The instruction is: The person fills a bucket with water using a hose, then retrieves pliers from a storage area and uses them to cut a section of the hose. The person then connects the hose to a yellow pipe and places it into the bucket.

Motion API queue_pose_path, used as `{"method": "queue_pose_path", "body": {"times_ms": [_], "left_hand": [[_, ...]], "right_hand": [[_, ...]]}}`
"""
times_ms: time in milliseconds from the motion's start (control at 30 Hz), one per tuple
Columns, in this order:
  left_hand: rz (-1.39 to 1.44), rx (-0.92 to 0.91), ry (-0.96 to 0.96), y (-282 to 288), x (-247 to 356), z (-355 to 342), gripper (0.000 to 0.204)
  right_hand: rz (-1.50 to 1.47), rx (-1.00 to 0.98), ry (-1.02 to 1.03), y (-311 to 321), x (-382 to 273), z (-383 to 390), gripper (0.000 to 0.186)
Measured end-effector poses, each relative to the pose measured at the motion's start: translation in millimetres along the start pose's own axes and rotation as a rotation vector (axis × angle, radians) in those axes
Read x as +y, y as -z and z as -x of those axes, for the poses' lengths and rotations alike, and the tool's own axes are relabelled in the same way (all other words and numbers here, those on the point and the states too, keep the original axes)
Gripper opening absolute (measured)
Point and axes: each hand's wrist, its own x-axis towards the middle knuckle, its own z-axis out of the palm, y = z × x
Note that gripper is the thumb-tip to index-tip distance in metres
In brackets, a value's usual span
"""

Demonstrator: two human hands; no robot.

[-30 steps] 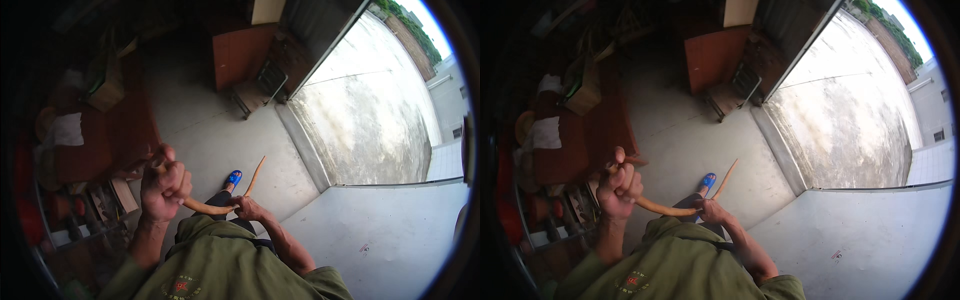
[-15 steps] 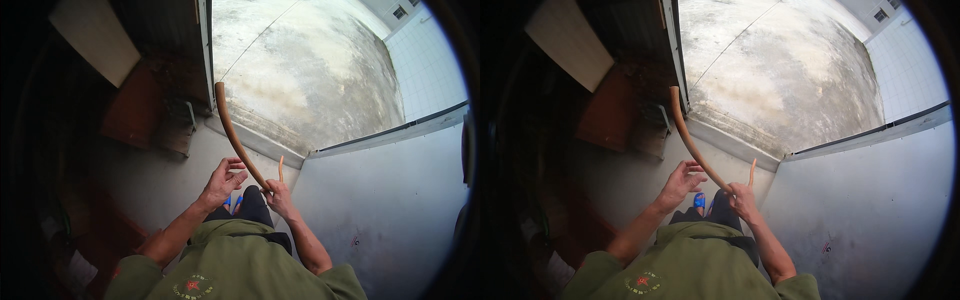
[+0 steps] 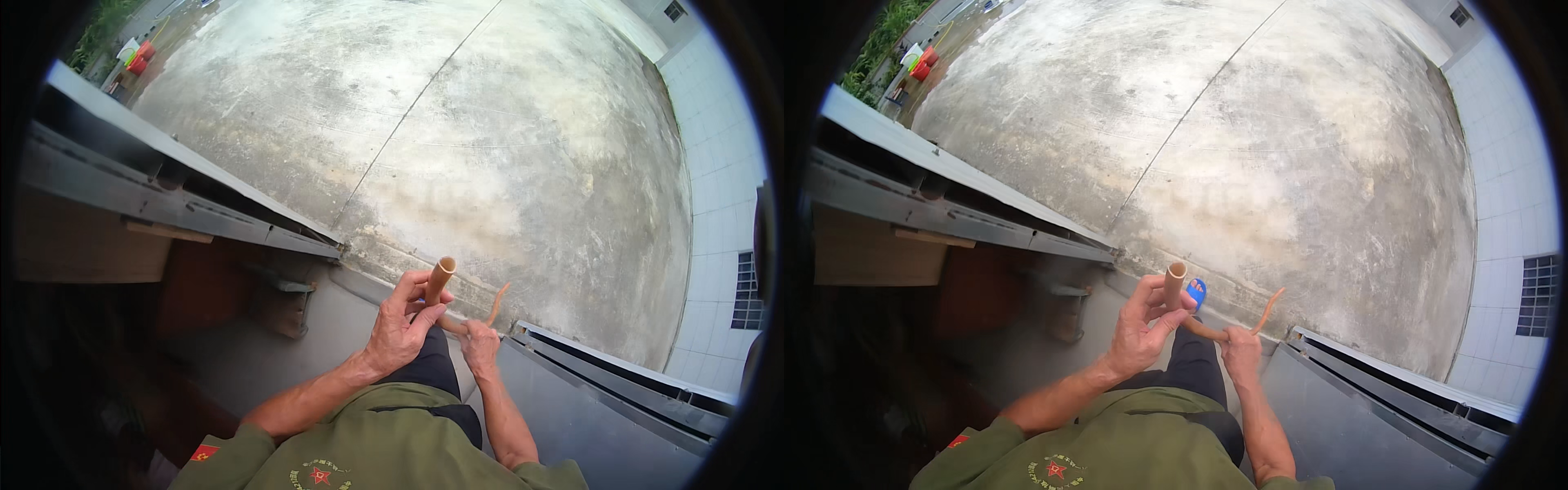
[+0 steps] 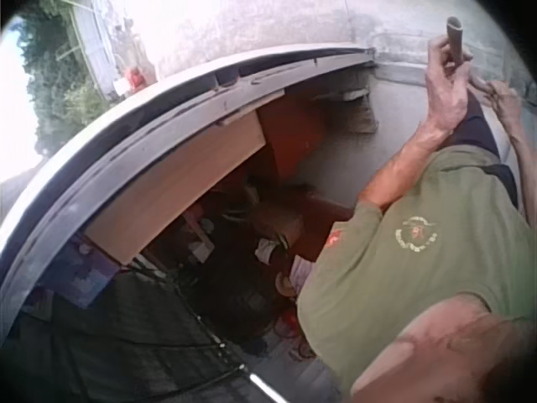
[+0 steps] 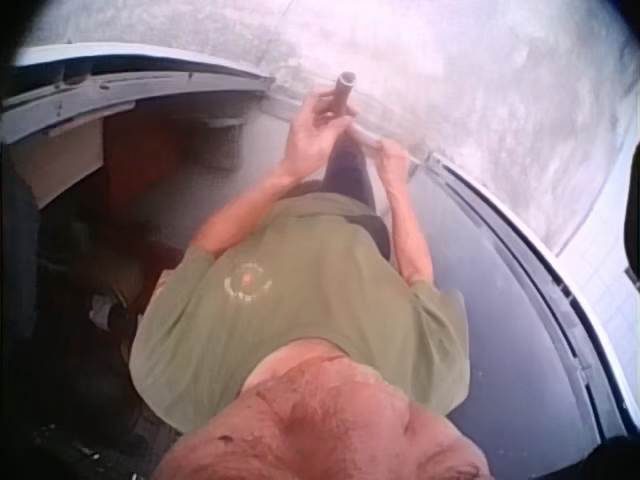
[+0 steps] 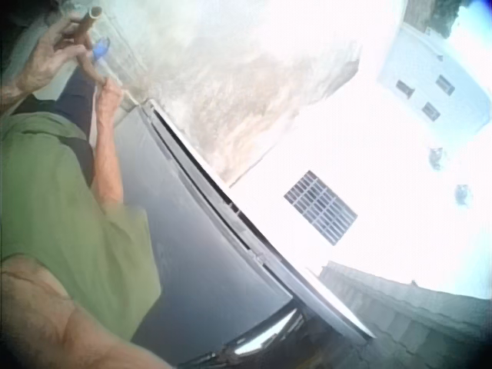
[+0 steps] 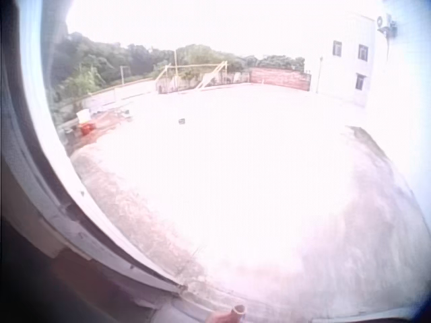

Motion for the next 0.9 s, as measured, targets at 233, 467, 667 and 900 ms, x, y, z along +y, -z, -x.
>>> {"method": "queue_pose_path", "body": {"times_ms": [233,467,667,900], "left_hand": [[-0.022,-0.106,-0.197,14,74,-212,0.035],[0.006,-0.094,-0.379,73,111,-391,0.037],[0.14,-0.007,-0.294,177,108,-568,0.033],[0.202,0.065,-0.224,299,148,-745,0.027]], "right_hand": [[-0.004,-0.03,-0.059,82,-1,-246,0.028],[0.055,0.065,-0.022,95,-30,-467,0.031],[0.099,-0.016,0.037,70,-52,-641,0.029],[0.088,-0.052,0.139,52,-133,-861,0.035]]}}
